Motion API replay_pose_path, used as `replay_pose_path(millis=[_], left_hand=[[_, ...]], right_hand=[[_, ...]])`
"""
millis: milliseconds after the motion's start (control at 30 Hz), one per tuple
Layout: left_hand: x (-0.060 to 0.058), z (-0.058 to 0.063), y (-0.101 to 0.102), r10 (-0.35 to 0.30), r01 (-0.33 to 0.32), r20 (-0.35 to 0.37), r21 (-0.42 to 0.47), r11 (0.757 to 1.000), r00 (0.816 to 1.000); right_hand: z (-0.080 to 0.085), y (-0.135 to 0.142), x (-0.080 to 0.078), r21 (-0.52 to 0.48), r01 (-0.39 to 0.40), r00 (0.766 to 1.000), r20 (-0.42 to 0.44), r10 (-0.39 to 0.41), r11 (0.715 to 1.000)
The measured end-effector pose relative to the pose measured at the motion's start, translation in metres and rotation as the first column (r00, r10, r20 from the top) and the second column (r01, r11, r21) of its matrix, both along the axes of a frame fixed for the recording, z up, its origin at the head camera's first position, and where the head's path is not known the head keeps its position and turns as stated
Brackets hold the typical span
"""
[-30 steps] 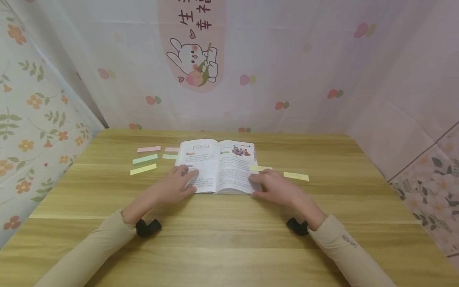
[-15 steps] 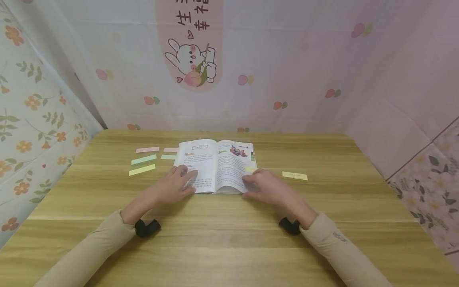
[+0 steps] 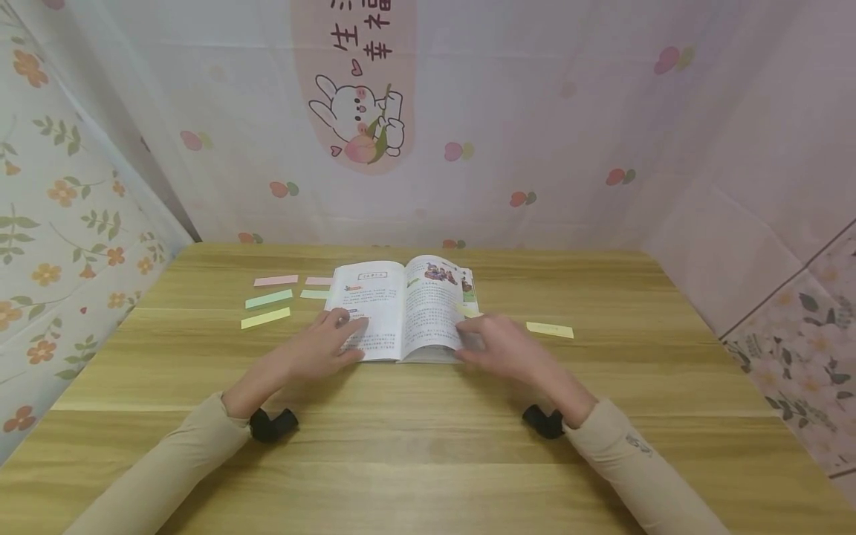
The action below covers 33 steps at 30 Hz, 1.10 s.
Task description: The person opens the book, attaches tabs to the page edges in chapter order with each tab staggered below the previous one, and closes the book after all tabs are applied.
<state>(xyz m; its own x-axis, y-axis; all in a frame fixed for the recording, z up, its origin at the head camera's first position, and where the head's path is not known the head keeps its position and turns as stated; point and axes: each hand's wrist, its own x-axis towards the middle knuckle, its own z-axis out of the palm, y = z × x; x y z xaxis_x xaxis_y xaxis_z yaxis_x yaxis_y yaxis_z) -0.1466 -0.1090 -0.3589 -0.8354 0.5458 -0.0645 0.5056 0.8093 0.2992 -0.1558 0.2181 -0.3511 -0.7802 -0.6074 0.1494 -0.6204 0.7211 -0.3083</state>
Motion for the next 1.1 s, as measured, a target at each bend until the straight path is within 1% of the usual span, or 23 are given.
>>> replay_pose_path(millis=[167,267,400,500,567,767,900,1100], left_hand=[[-0.002,-0.001,-0.002,-0.002,0.002,0.006,0.008,1.000,1.000],[-0.004,-0.002,-0.003,0.002,-0.002,0.011,0.017,1.000,1.000],[-0.005,-0.001,-0.004,0.001,-0.001,0.010,0.027,1.000,1.000],[-0.005,0.001,-0.004,0.002,-0.002,0.011,0.030,1.000,1.000],[-0.005,0.001,-0.004,0.009,-0.010,0.024,0.032,0.999,1.000],[-0.004,0.006,-0.004,0.027,-0.029,0.048,0.038,0.999,0.998],[-0.006,0.008,-0.003,0.031,-0.033,0.042,0.041,0.999,0.999],[-0.011,0.011,0.001,0.005,-0.005,-0.006,0.072,0.997,1.000]], right_hand=[[0.008,0.003,0.004,-0.013,0.092,0.994,0.052,-0.091,0.996],[0.011,0.004,0.005,-0.027,0.137,0.989,0.056,-0.135,0.990],[0.016,0.005,0.006,-0.060,0.164,0.985,0.062,-0.160,0.985],[0.019,0.006,0.005,-0.104,0.146,0.989,0.055,-0.141,0.984],[0.020,0.006,0.004,-0.130,0.129,0.991,0.045,-0.124,0.983],[0.023,0.005,0.003,-0.184,0.075,0.997,0.034,-0.070,0.980],[0.024,0.003,0.002,-0.205,0.044,0.999,0.005,-0.043,0.978],[0.025,-0.002,0.002,-0.217,0.011,0.999,-0.046,-0.022,0.976]])
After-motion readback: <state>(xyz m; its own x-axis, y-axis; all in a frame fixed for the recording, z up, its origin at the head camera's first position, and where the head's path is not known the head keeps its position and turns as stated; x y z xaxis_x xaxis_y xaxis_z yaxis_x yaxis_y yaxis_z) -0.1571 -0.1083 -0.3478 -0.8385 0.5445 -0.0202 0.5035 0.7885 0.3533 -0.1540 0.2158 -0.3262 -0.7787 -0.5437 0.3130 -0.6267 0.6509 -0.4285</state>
